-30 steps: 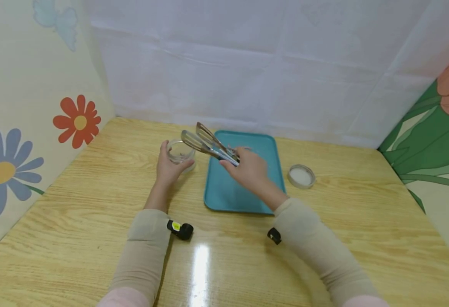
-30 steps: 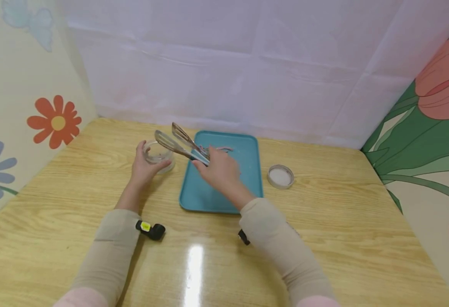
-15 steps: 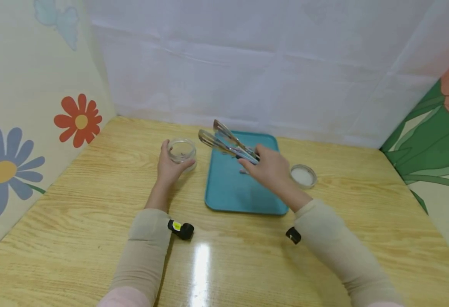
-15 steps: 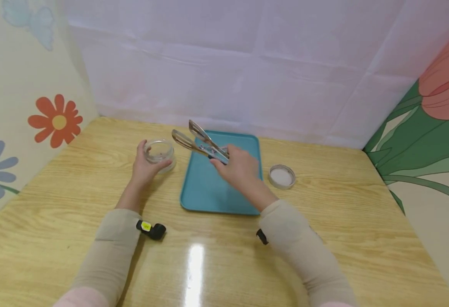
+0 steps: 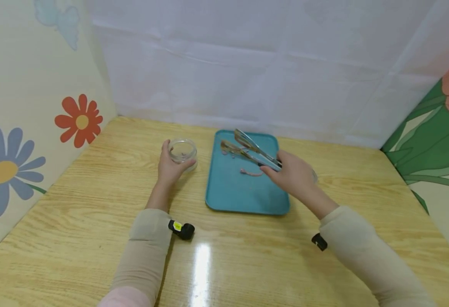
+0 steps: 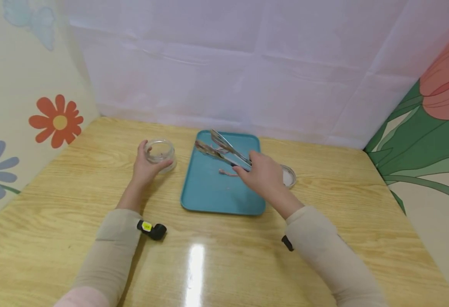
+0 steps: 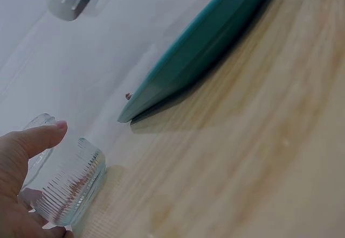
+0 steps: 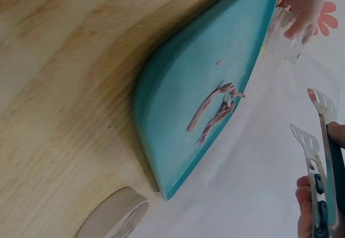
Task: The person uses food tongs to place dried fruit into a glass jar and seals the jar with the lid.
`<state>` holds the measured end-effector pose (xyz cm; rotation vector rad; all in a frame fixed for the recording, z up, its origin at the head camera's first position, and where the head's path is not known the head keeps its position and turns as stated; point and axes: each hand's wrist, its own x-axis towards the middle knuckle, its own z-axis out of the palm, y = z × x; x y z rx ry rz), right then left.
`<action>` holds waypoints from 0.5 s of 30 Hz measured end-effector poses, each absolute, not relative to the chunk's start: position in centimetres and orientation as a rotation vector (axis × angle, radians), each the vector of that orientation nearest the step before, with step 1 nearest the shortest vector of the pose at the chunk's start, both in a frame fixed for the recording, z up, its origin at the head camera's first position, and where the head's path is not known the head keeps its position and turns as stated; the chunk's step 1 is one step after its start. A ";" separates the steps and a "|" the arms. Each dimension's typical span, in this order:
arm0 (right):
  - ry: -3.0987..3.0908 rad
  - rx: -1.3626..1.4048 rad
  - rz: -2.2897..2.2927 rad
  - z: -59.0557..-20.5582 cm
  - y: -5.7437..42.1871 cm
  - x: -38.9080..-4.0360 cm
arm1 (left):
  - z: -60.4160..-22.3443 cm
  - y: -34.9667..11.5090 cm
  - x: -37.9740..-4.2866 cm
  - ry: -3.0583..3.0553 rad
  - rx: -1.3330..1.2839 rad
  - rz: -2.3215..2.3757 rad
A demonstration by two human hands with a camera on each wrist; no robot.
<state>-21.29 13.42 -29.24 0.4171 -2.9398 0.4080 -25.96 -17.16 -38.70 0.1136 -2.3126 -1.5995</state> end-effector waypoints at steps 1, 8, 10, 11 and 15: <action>-2.946 0.407 0.402 -29.3 13.6 -21.3 | -38.7 -17.2 -26.0 -2.311 0.115 -1.599; -2.921 0.428 0.367 -30.6 15.0 -21.1 | -38.8 -17.2 -25.9 -2.320 0.124 -1.601; -2.892 0.453 0.328 -31.1 15.4 -21.0 | -38.8 -17.1 -25.9 -2.319 0.128 -1.598; -2.880 0.461 0.313 -31.4 15.5 -21.0 | -38.8 -17.1 -25.9 -2.315 0.124 -1.598; -2.872 0.473 0.293 -32.4 16.1 -20.9 | -38.8 -17.1 -25.9 -2.311 0.129 -1.599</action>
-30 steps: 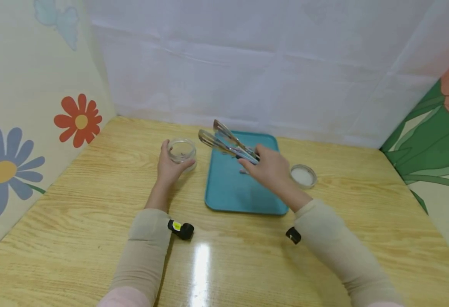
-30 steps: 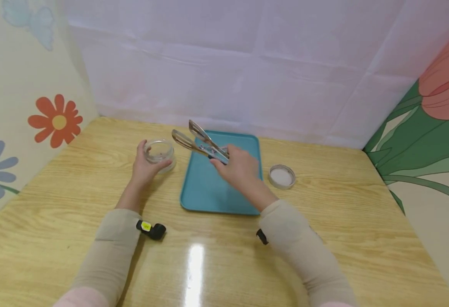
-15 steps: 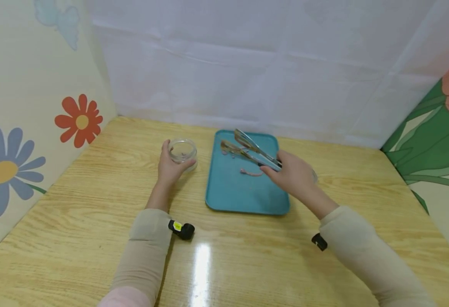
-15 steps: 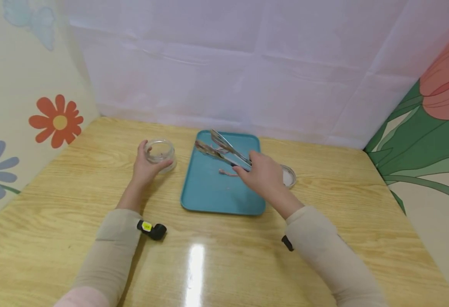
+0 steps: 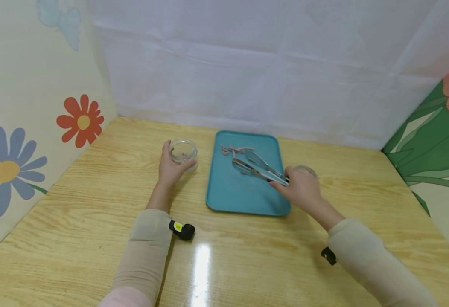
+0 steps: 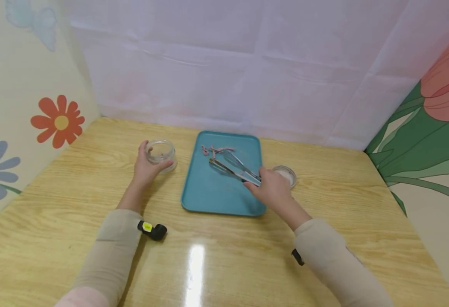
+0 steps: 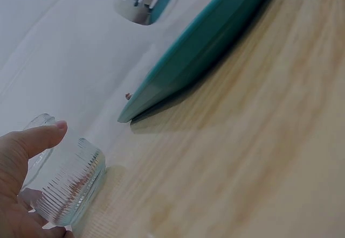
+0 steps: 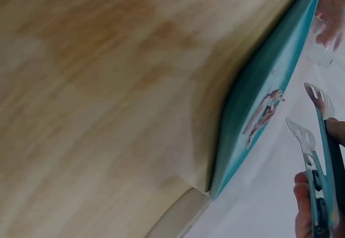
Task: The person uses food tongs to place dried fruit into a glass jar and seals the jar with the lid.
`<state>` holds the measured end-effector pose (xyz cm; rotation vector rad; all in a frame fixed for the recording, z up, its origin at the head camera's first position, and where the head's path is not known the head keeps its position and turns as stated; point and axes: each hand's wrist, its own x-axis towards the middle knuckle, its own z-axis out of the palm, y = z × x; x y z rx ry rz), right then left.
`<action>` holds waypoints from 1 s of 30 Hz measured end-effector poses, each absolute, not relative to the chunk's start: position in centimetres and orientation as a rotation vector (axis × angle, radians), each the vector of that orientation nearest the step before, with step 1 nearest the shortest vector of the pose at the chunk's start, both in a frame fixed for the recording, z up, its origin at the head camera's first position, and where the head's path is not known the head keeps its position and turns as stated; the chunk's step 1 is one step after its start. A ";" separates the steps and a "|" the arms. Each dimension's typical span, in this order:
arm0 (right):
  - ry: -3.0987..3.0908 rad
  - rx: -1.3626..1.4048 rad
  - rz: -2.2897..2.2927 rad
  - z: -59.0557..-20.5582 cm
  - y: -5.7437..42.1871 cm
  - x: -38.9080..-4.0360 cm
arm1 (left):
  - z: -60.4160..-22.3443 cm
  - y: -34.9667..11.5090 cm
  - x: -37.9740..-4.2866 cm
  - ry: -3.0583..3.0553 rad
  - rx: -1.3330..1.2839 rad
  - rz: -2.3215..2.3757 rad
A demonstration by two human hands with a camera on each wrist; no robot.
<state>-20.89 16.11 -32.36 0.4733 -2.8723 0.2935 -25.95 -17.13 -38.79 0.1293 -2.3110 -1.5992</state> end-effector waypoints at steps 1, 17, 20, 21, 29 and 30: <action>-2.883 0.471 0.303 -32.6 16.2 -20.8 | -38.8 -17.1 -25.9 -2.313 0.131 -1.602; -2.958 0.449 0.322 -34.1 17.7 -20.6 | -38.6 -17.1 -25.8 -2.327 0.132 -1.590; -2.951 0.486 0.299 -34.3 18.0 -20.5 | -38.7 -17.1 -25.8 -2.330 0.133 -1.594; -2.947 0.501 0.287 -34.3 18.1 -20.5 | -38.7 -17.2 -25.8 -2.331 0.132 -1.596; -2.967 0.538 0.211 -34.3 18.1 -20.4 | -38.8 -17.2 -26.0 -2.323 0.121 -1.598; -2.975 0.534 0.205 -34.3 18.1 -20.4 | -38.8 -17.2 -26.0 -2.324 0.122 -1.597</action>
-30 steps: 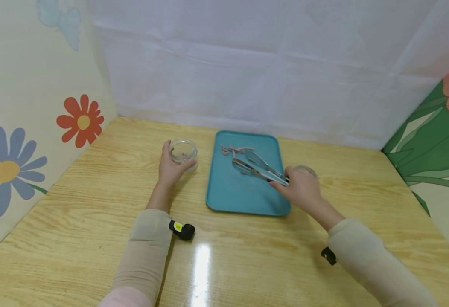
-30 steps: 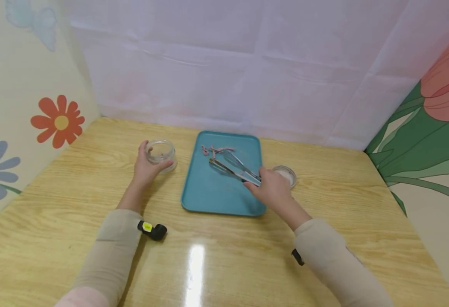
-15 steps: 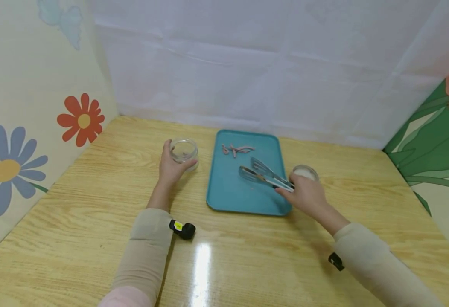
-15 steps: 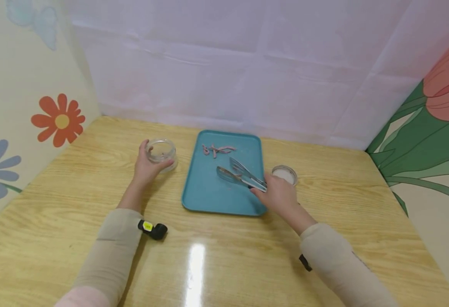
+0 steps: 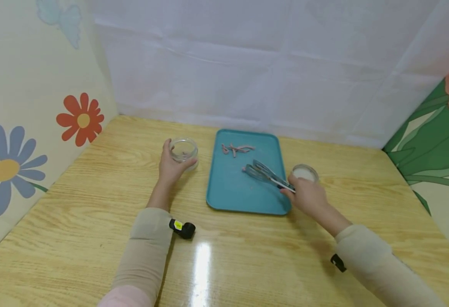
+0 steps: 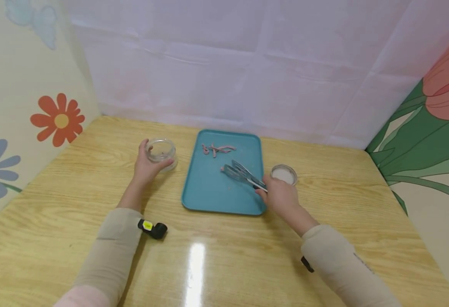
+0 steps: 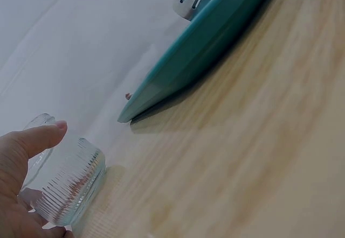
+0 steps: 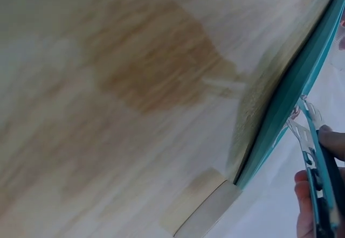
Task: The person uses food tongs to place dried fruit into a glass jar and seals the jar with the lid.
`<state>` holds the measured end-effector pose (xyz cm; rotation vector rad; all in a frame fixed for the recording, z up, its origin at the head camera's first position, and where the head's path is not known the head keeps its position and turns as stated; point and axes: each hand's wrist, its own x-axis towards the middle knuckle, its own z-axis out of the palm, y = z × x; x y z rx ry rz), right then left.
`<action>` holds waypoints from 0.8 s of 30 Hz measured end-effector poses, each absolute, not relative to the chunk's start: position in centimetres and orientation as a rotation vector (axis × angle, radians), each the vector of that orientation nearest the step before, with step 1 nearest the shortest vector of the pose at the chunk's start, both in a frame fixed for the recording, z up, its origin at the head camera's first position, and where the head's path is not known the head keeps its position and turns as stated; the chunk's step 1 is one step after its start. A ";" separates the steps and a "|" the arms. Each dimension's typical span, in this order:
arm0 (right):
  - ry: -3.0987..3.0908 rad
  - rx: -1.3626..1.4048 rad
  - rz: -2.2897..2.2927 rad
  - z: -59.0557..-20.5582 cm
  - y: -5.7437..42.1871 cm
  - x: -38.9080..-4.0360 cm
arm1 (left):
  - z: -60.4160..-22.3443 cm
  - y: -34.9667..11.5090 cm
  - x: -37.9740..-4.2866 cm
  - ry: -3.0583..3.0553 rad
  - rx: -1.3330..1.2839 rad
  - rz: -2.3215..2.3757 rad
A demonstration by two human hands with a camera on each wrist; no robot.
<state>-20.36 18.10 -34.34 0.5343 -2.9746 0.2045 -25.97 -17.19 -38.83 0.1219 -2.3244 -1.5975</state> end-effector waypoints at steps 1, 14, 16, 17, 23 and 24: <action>-2.981 0.532 0.203 -34.3 18.0 -20.3 | -38.8 -17.2 -26.0 -2.327 0.120 -1.595; -2.898 0.507 0.212 -34.8 17.5 -19.7 | -38.3 -17.2 -25.7 -2.362 0.148 -1.584; -2.881 0.511 0.210 -35.0 17.5 -19.6 | -38.4 -17.2 -25.7 -2.358 0.145 -1.588; -2.874 0.511 0.211 -35.1 17.5 -19.6 | -38.4 -17.2 -25.7 -2.355 0.142 -1.589; -2.846 0.515 0.217 -35.2 17.4 -19.5 | -38.5 -17.1 -25.8 -2.335 0.136 -1.601; -2.844 0.516 0.216 -35.2 17.4 -19.5 | -38.5 -17.1 -25.8 -2.337 0.139 -1.599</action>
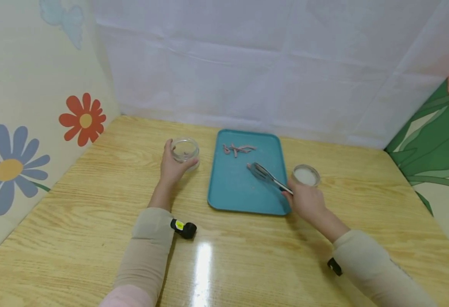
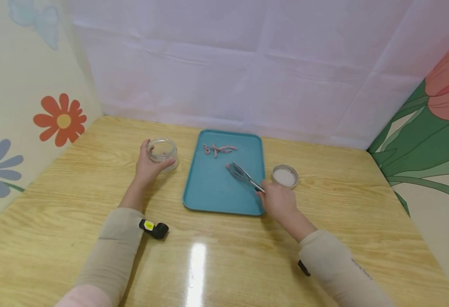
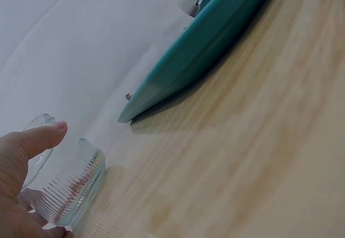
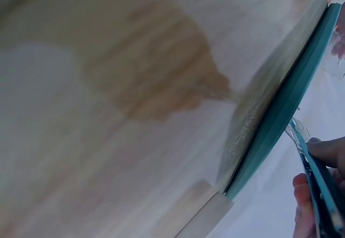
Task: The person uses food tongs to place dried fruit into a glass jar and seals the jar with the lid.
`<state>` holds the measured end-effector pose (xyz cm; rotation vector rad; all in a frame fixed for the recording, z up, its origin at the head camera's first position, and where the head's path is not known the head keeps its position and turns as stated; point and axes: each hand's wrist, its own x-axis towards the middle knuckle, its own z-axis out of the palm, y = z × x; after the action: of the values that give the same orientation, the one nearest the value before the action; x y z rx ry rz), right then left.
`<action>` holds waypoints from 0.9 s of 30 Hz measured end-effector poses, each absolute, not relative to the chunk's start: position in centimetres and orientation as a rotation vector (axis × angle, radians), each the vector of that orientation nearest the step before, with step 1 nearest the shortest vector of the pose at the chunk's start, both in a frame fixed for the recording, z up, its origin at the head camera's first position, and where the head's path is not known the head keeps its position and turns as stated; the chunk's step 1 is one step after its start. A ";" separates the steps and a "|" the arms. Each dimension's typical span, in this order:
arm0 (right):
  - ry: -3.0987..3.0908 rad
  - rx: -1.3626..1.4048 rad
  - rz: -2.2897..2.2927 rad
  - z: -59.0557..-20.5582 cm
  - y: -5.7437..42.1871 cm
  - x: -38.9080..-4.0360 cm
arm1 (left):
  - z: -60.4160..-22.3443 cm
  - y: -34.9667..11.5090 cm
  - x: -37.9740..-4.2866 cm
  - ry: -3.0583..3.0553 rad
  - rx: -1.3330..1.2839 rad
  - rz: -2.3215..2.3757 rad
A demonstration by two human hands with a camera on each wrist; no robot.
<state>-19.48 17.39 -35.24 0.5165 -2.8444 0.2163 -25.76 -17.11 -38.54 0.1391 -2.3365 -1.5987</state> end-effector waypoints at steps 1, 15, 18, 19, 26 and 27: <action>-2.844 0.519 0.216 -35.2 17.4 -19.5 | -38.5 -17.1 -25.8 -2.337 0.140 -1.595; -2.981 0.455 0.275 -34.7 17.5 -19.7 | -38.6 -17.2 -25.8 -2.348 0.138 -1.588; -2.993 0.440 0.308 -34.6 17.5 -19.8 | -38.6 -17.2 -25.8 -2.353 0.143 -1.584; -2.994 0.436 0.316 -34.5 17.5 -19.8 | -38.6 -17.2 -25.8 -2.356 0.146 -1.581; -2.940 0.446 0.340 -33.9 17.4 -20.3 | -38.6 -17.2 -25.8 -2.350 0.155 -1.603; -2.927 0.450 0.345 -33.8 17.3 -20.4 | -38.6 -17.1 -25.8 -2.349 0.160 -1.603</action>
<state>-20.42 17.32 -33.77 0.4501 -2.9274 0.3451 -25.81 -17.15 -38.60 0.1596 -2.3491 -1.6031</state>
